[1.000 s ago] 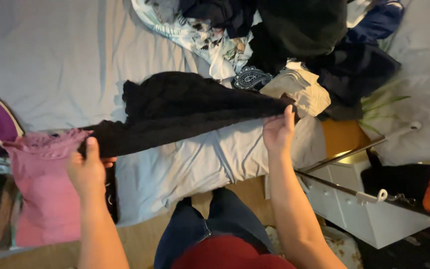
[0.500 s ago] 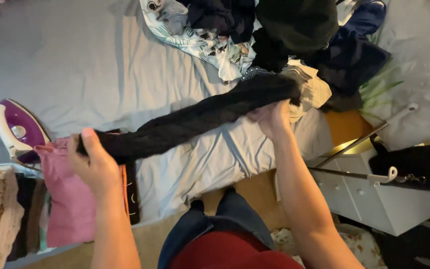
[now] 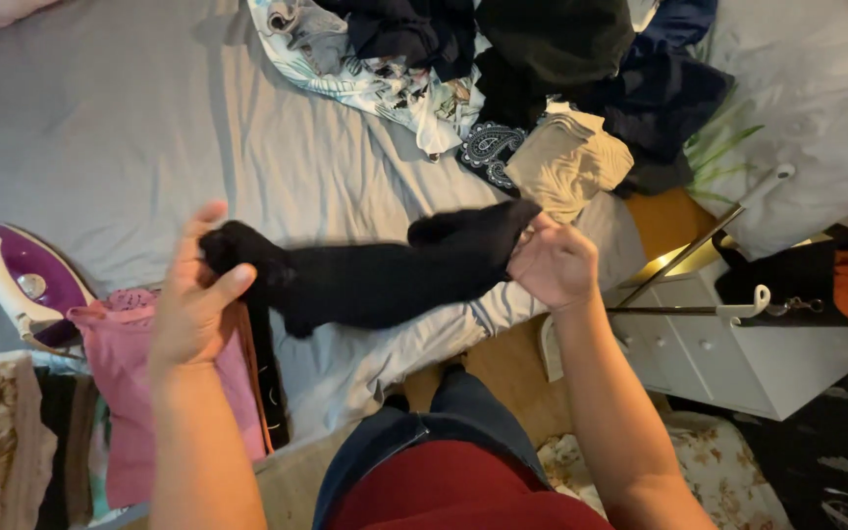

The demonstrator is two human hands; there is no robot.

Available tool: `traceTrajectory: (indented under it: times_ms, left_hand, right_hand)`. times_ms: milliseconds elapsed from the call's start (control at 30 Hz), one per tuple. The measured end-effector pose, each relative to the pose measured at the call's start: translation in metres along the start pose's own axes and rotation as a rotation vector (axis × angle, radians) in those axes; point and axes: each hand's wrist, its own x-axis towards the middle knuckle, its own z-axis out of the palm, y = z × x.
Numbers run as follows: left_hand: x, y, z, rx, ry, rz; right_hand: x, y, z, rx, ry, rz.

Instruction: The person folds a black garment and a dark blue shirt on a bed. They smooth and fold each item into a neat rectangle and place them on a growing stack of folded clothes.

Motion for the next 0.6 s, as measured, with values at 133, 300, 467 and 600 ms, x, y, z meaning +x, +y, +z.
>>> traceTrajectory:
  times_ms: [133, 300, 467, 600]
  left_hand:
    - [0.004, 0.035, 0.033, 0.186, -0.078, 0.041]
    - [0.009, 0.066, 0.072, 1.134, 0.155, 0.324]
    - [0.006, 0.082, 0.1, 1.345, 0.265, 0.701]
    - [0.002, 0.075, 0.111, 1.166, 0.286, 0.881]
  right_hand:
    - [0.004, -0.008, 0.003, -0.214, 0.019, -0.183]
    - [0.011, -0.017, -0.04, -1.0, 0.459, -0.59]
    - [0.021, -0.025, -0.005, -1.235, 0.585, -0.881]
    - [0.039, -0.024, 0.046, -1.604, 0.69, -1.223]
